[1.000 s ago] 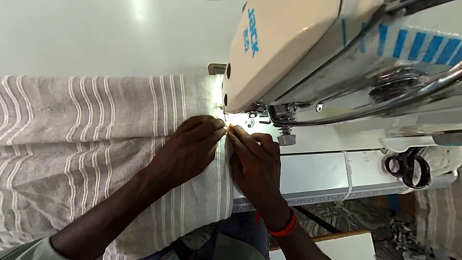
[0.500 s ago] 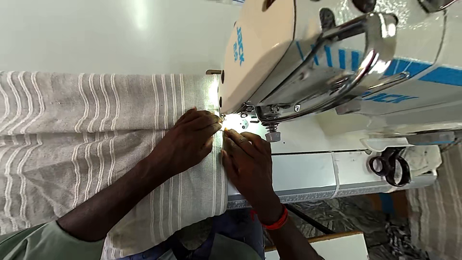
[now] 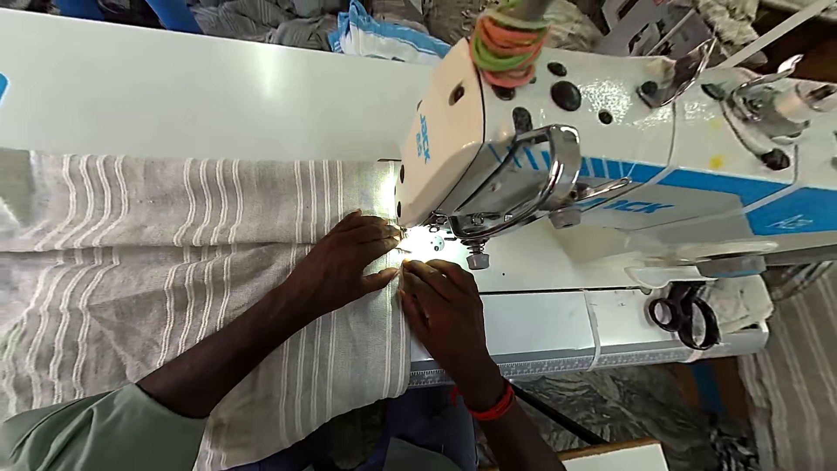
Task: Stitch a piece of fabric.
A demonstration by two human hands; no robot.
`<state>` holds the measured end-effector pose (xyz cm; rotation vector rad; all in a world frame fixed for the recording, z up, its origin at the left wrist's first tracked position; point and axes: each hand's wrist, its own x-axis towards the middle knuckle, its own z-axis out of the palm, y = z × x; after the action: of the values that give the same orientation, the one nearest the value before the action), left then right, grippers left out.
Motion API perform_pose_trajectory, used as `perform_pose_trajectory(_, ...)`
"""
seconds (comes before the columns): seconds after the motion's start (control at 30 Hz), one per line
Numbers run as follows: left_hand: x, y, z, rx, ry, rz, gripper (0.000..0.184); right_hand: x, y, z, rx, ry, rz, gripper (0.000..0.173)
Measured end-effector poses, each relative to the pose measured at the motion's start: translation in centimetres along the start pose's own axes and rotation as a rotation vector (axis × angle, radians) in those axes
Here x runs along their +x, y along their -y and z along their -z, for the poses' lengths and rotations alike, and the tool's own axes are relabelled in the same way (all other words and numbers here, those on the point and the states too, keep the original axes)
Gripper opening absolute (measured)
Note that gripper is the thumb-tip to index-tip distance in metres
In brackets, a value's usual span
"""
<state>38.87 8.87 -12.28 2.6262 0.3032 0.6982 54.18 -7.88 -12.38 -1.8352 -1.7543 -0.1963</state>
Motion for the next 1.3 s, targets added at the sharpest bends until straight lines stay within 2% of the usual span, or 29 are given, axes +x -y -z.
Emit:
perform_pose_trajectory(0.33,0.3,0.2,0.0,0.027,-0.002,-0.013,0.036,0.2,0.0,-0.1,-0.016,0.02,-0.037,0.027)
perform_pose_trajectory(0.43,0.5,0.3,0.1,0.026,0.002,-0.005,0.038,-0.1,-0.2,0.2,0.084,-0.025,0.053,0.02)
perform_pose_trajectory(0.57,0.9,0.6,0.1,0.039,-0.007,-0.017,0.039,0.1,0.0,0.0,0.072,-0.023,0.028,0.015)
perform_pose_trajectory(0.7,1.3,1.0,0.1,0.07,0.0,-0.021,0.039,0.1,0.4,0.1,-0.017,0.021,-0.024,0.019)
perform_pose_trajectory(0.77,1.6,1.2,0.0,0.08,0.019,-0.001,0.04,-0.9,1.3,1.2,-0.04,0.08,-0.061,0.026)
perform_pose_trajectory(0.87,1.5,0.3,0.9,0.175,0.113,0.109,0.045,-5.2,3.7,4.5,0.189,0.137,-0.094,0.027)
perform_pose_trajectory(0.93,-0.5,-1.7,3.5,0.234,0.217,0.24,0.055,-9.0,4.9,6.6,0.553,0.347,-0.184,0.026)
perform_pose_trajectory(0.97,-2.2,-2.9,5.1,0.243,0.19,0.292,0.056,-11.0,4.9,6.9,0.714,0.456,-0.229,0.027)
perform_pose_trajectory(1.03,-7.4,-4.5,8.5,0.264,-0.028,0.408,0.052,-15.2,4.6,5.9,0.86,0.533,-0.367,0.027)
perform_pose_trajectory(1.1,-14.7,-5.8,11.6,0.31,-0.337,0.586,0.05,-18.2,4.9,4.0,0.771,0.488,-0.533,0.03)
perform_pose_trajectory(1.2,-26.6,-6.6,13.0,0.341,-0.835,0.896,0.068,-17.8,5.1,1.2,0.682,0.482,-0.727,0.048)
perform_pose_trajectory(1.27,-32.2,-6.3,12.3,0.042,-1.096,1.182,0.08,-15.5,4.8,-0.2,0.851,0.494,-0.802,0.059)
perform_pose_trajectory(1.3,-35.2,-5.4,12.0,-0.155,-1.109,1.295,0.075,-14.5,4.6,-0.8,0.977,0.484,-0.819,0.056)
